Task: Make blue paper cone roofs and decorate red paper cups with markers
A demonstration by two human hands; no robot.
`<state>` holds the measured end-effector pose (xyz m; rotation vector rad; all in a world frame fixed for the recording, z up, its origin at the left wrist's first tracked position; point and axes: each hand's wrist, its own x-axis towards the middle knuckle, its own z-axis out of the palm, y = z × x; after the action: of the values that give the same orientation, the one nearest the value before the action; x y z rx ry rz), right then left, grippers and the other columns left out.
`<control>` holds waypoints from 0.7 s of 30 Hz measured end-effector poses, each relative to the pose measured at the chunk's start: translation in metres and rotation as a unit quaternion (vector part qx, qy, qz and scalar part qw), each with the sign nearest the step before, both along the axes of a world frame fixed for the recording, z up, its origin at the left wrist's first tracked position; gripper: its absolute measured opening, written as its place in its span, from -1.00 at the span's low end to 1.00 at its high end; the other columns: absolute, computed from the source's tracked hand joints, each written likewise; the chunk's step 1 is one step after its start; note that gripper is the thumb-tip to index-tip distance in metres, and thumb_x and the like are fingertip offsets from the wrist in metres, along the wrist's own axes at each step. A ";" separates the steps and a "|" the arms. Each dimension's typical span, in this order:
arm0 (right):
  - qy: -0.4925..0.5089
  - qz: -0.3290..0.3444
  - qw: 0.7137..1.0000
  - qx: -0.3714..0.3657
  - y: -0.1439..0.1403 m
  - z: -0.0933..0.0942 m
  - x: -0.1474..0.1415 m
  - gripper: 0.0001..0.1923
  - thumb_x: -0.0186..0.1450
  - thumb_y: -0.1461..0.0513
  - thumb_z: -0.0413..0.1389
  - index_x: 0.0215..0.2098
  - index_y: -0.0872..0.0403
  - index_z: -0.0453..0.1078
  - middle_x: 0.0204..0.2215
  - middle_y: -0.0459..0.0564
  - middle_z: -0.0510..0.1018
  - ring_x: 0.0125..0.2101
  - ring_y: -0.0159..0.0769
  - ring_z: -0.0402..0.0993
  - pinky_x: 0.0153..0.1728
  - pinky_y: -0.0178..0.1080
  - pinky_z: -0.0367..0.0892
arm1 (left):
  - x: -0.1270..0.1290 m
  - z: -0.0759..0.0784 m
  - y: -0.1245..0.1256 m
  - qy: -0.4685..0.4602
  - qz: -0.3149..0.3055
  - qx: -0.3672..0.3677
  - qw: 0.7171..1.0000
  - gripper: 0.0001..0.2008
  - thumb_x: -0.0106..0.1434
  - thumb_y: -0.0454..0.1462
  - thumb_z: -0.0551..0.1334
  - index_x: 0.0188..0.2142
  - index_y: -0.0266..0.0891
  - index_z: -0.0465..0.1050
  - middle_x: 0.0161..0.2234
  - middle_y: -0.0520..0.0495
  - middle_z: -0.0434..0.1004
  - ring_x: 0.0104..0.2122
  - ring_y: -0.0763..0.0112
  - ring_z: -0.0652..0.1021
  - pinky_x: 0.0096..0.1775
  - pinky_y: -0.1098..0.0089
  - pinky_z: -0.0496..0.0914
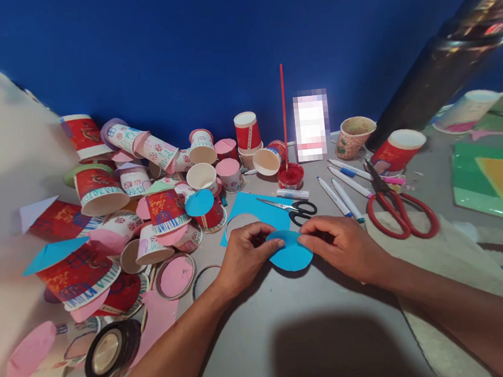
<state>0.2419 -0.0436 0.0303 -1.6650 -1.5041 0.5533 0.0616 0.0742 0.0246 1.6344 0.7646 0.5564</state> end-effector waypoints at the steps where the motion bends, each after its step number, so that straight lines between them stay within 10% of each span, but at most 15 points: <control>1: -0.002 0.000 1.000 -0.001 0.000 0.000 0.000 -0.81 0.36 0.16 0.12 -0.40 0.03 0.46 -0.48 -0.11 0.59 -0.50 -0.35 0.43 -0.43 -0.30 0.28 | 0.000 0.000 0.000 0.004 0.001 0.006 1.000 -0.83 0.09 -0.19 0.44 -0.40 -0.24 0.58 -0.44 0.02 0.51 -0.45 0.47 0.43 -0.40 0.45 0.32; 13: 0.013 -0.008 1.000 -0.013 -0.001 0.001 0.000 -0.81 0.37 0.14 0.11 -0.36 0.02 0.48 -0.48 -0.12 0.60 -0.51 -0.36 0.44 -0.48 -0.31 0.25 | 0.000 0.000 0.002 0.027 0.004 -0.002 1.000 -0.81 0.08 -0.19 0.42 -0.42 -0.24 0.50 -0.48 0.07 0.41 -0.47 0.49 0.38 -0.42 0.44 0.28; 21: -0.114 0.024 0.987 -0.106 -0.002 -0.004 -0.002 -0.80 0.37 0.14 0.14 -0.38 0.01 0.52 -0.48 -0.11 0.63 -0.45 -0.27 0.50 -0.40 -0.25 0.19 | -0.002 0.002 0.001 0.062 0.049 0.141 0.987 -0.68 0.15 -0.31 0.37 -0.10 -0.16 0.40 -0.39 0.11 0.42 -0.39 0.46 0.45 -0.31 0.43 0.34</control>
<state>0.2400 -0.0455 0.0261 -1.9134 -1.7014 0.5796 0.0600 0.0750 0.0268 1.9152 0.8933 0.6606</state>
